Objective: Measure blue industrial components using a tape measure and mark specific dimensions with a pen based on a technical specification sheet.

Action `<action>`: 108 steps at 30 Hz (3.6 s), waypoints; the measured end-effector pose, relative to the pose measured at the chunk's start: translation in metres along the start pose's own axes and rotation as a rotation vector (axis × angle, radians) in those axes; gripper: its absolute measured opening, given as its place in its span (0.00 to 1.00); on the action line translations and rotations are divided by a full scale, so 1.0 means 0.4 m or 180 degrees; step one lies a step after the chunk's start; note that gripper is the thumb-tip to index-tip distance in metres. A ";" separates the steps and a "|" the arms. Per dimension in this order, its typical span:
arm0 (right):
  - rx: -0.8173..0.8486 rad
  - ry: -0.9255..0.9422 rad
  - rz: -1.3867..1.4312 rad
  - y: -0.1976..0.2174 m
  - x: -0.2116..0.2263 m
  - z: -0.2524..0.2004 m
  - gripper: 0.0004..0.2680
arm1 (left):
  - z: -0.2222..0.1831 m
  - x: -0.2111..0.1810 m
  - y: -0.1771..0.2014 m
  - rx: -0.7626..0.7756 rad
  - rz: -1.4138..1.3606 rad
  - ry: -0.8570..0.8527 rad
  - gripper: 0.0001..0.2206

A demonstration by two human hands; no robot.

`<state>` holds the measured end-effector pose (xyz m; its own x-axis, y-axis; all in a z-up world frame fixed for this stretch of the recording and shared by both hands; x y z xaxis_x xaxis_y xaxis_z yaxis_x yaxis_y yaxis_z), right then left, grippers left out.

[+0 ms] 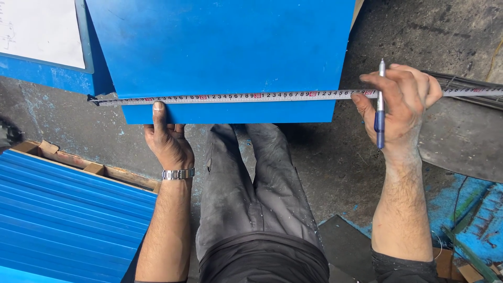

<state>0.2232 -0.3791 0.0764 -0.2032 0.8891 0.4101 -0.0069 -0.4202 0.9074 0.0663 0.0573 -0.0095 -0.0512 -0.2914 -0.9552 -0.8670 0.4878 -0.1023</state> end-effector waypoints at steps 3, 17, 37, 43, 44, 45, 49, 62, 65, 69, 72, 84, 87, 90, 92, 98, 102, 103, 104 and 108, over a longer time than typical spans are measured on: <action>0.0217 -0.0192 0.0344 -0.003 -0.014 -0.002 0.10 | -0.002 0.000 0.000 -0.0097 0.0103 -0.0012 0.32; 0.0242 -0.0205 0.0474 0.001 0.011 0.008 0.08 | -0.013 -0.016 -0.008 -0.0235 0.0300 -0.0134 0.28; 0.0200 -0.0202 0.0450 0.001 0.023 0.010 0.08 | -0.021 -0.026 -0.012 -0.0309 0.0506 -0.0129 0.29; 0.0216 -0.0221 0.0489 0.009 0.033 0.015 0.09 | -0.021 -0.026 -0.018 -0.0233 0.0370 -0.0084 0.26; 0.0232 -0.0230 0.0473 0.009 0.033 0.015 0.09 | -0.021 -0.024 -0.017 -0.0207 0.0373 -0.0085 0.27; 0.0246 -0.0239 0.0458 0.008 0.032 0.016 0.09 | -0.020 -0.022 -0.018 -0.0180 0.0376 -0.0087 0.29; 0.0174 -0.0192 0.0488 0.009 0.031 0.014 0.09 | -0.019 -0.022 -0.018 -0.0137 0.0387 -0.0102 0.27; 0.0206 -0.0237 0.0479 0.003 0.026 0.010 0.08 | -0.011 -0.013 -0.002 -0.0163 0.0515 -0.0139 0.28; 0.0194 -0.0218 0.0466 0.001 0.026 0.008 0.08 | -0.011 -0.010 0.001 -0.0159 0.0504 -0.0138 0.28; 0.0177 -0.0216 0.0451 0.005 0.030 0.008 0.08 | -0.012 -0.009 0.000 -0.0178 0.0478 -0.0110 0.28; 0.0169 -0.0204 0.0467 0.005 0.032 0.007 0.09 | -0.010 -0.002 0.010 -0.0246 0.0424 -0.0076 0.29; 0.0274 -0.0183 0.0525 -0.001 -0.016 0.018 0.10 | -0.082 -0.028 0.021 0.0142 0.0877 0.0444 0.24; 0.0328 -0.0234 0.0481 -0.017 -0.040 0.045 0.10 | -0.099 -0.082 0.038 0.0291 0.0978 0.0314 0.22; 0.0384 -0.0215 0.0410 -0.039 -0.050 0.086 0.10 | -0.065 -0.127 0.105 0.0142 0.1424 -0.0173 0.27; 0.0368 -0.0118 0.0369 -0.055 -0.059 0.119 0.10 | -0.026 -0.183 0.118 0.0131 0.1822 -0.0521 0.24; 0.0576 -0.0114 0.0324 -0.116 -0.116 0.196 0.08 | 0.091 -0.372 -0.048 0.0936 0.2892 -0.2225 0.15; 0.0689 -0.0238 0.0275 -0.075 -0.066 0.227 0.07 | 0.140 -0.379 -0.185 0.1497 0.3111 -0.2636 0.24; 0.0687 -0.0232 0.0255 -0.075 -0.056 0.235 0.07 | 0.146 -0.378 -0.194 0.1494 0.3092 -0.2628 0.24; 0.0686 -0.0166 0.0241 -0.074 -0.044 0.243 0.06 | 0.151 -0.372 -0.207 0.1539 0.3075 -0.2567 0.25; 0.0806 -0.0195 0.0633 -0.068 0.042 0.278 0.06 | 0.166 -0.357 -0.236 0.1727 0.3060 -0.2642 0.25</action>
<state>0.3290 -0.3327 0.0687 -0.1169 0.8066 0.5794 0.2722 -0.5350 0.7998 0.1884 0.1074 0.1180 -0.0401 0.8169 -0.5754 -0.3497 0.5280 0.7739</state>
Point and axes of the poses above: each hand's wrist, its own z-axis towards the middle knuckle, its own y-axis out of the back of the hand, x = y × z, the point moved 10 cm from there along z, towards the middle knuckle, and after that the axes turned 15 degrees about -y, right-handed, at the moved point
